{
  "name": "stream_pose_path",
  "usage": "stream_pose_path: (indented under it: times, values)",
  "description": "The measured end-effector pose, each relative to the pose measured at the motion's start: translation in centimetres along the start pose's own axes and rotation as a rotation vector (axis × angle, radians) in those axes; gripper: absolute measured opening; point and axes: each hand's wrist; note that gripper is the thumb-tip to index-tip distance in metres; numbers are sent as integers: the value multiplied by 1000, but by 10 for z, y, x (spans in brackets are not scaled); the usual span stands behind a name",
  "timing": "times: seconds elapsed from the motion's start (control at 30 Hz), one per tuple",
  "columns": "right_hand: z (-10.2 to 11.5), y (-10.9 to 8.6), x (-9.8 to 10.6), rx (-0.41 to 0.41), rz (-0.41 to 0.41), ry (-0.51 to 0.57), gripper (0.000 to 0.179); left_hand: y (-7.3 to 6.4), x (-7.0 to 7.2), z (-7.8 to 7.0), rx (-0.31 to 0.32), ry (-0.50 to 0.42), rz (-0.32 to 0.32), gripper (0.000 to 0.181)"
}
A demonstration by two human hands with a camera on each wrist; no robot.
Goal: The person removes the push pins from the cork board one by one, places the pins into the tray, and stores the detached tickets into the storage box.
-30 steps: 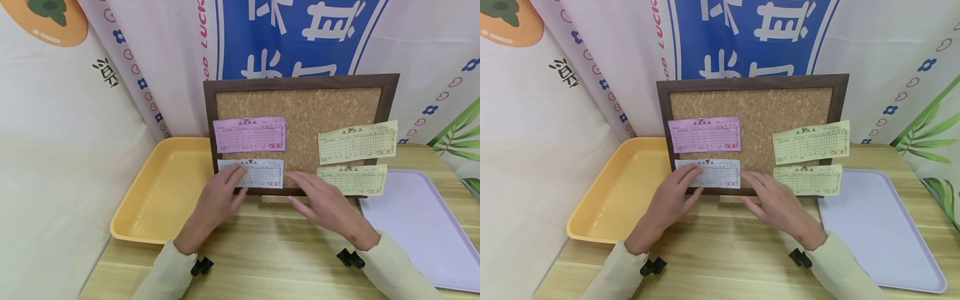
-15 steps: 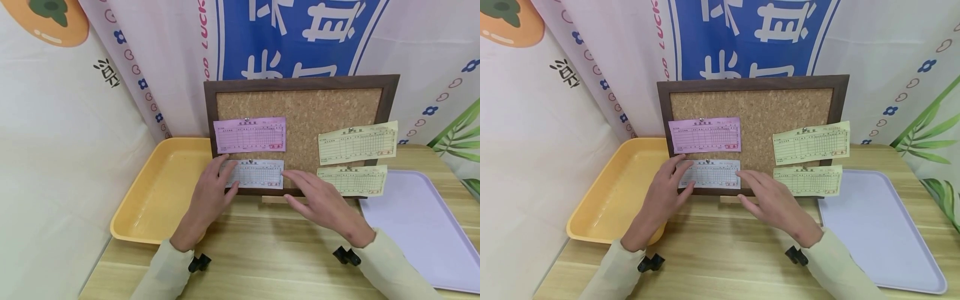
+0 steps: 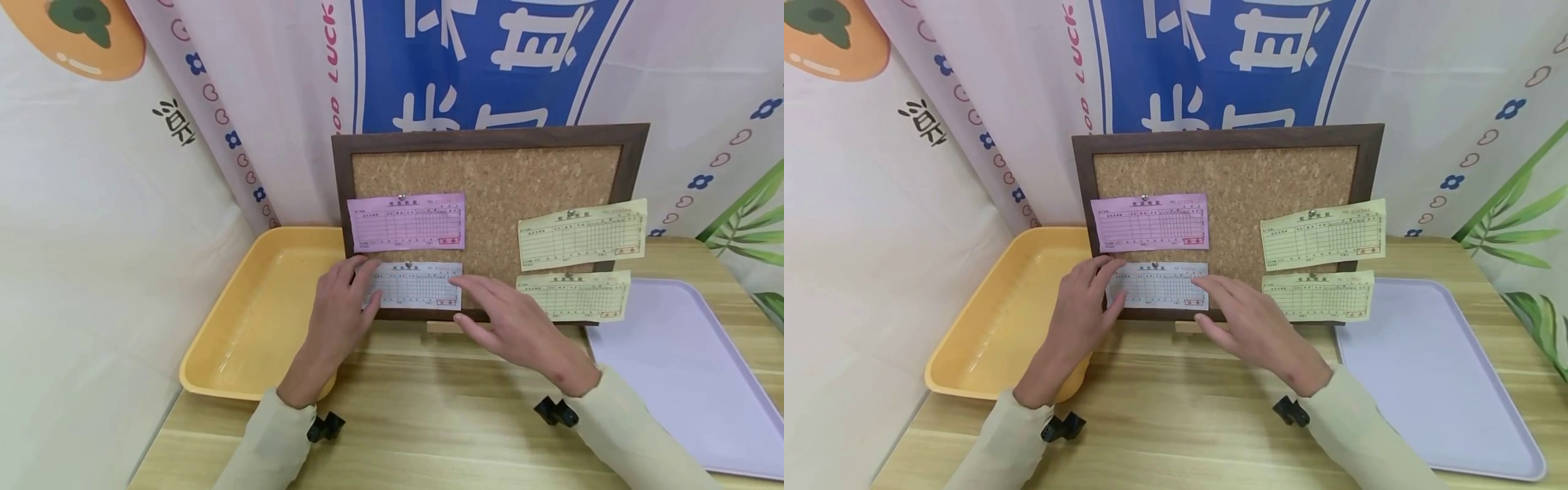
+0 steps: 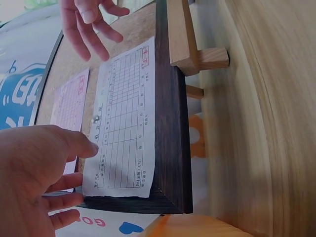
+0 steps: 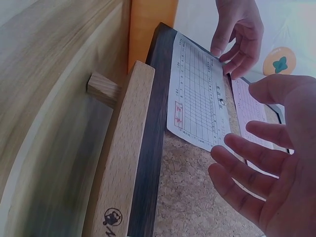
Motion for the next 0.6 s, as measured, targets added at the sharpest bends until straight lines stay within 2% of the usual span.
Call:
stream_pose_path:
  times: [0.23, 0.4, 0.6]
  values:
    - [2, 8, -1, -5, 8, 7, 58, 3, 1, -1, 25, -5, -14, 38]
    - [3, 16, -2, -21, 31, 16, 55, 5, 1, -1, 45, -41, -27, 31]
    - [4, 27, -4, -31, 40, 79, 51, 4, 1, -2, 69, -87, -42, 26]
Point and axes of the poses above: each hand's wrist, its own y-axis towards the middle knuckle, its own x-axis out of the back of the hand, z = x × y, and after that the axes turned 2 degrees about -y, right-handed
